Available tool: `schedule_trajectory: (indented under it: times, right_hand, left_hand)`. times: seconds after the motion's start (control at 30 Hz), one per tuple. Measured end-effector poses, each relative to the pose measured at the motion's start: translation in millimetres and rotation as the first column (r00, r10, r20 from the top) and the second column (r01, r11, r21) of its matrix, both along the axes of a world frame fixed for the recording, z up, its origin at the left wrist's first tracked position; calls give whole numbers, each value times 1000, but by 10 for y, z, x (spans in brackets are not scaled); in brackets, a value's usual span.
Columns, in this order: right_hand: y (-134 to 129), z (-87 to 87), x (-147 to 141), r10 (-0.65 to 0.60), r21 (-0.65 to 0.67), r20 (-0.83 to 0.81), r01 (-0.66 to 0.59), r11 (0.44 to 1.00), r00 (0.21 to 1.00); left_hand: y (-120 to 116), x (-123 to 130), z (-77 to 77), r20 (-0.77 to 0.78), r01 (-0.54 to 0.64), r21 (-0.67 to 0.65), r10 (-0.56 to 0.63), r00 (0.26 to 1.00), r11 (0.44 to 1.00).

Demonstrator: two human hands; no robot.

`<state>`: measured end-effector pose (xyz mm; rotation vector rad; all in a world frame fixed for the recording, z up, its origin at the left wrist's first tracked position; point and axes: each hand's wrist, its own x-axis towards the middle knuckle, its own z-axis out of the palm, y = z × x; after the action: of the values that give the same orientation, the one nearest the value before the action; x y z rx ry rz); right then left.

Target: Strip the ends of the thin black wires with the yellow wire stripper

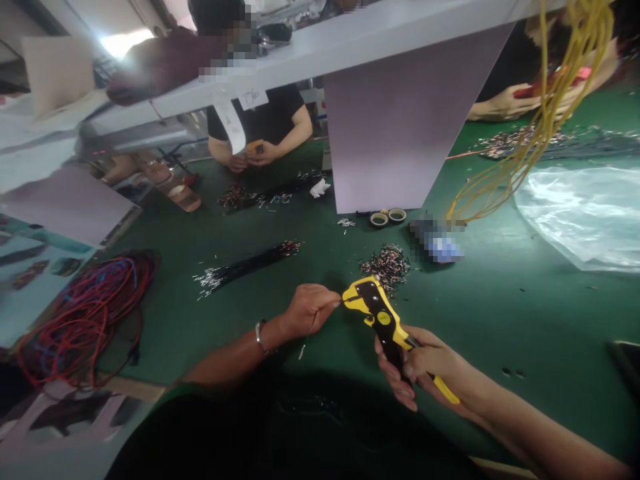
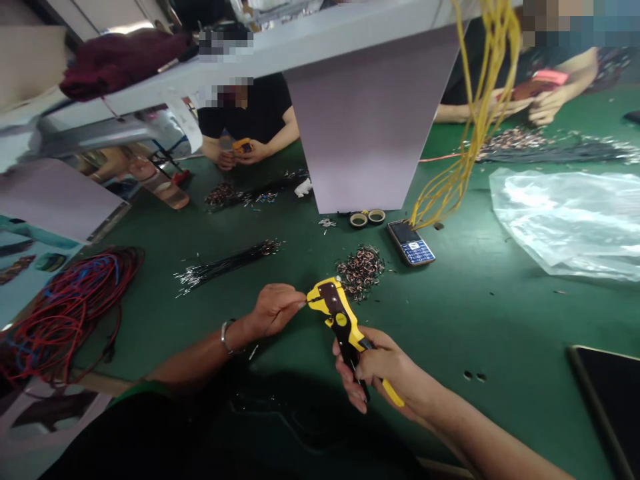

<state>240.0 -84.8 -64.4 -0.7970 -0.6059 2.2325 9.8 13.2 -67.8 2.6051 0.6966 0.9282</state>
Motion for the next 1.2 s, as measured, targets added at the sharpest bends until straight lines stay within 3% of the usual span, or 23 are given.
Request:
schedule_trajectory:
  times: [0.13,0.3,0.53,0.73,0.97,1.2]
  right_hand:
    - [11,-33,8,7,1,65,-7,1000,998]
    - [59,-34,-13,-9,12,1,9,1000,1000]
    - [3,-11,20,1,3,2,-1,1000,1000]
    - [86,-17,-12,-12,1,-34,12,1000,999]
    - [31,-60,47,15,2,-12,-15,1000,1000]
    - [95,-71,-49,22,11,0,-22,1000,1000]
  left_hand:
    - [-20,10,0,-5,14,-19,-14,1000,1000]
    - [-60,30,-7,30,-43,-78,45,999,996]
    - [10,-13,-2,9,-4,-23,4,1000,1000]
    - [-32,21,-41,48,-58,-69,62,997,996]
    - [9,-8,8,12,-35,-76,36,999,997]
    - [-49,18,-69,23,-57,-93,59,998,994]
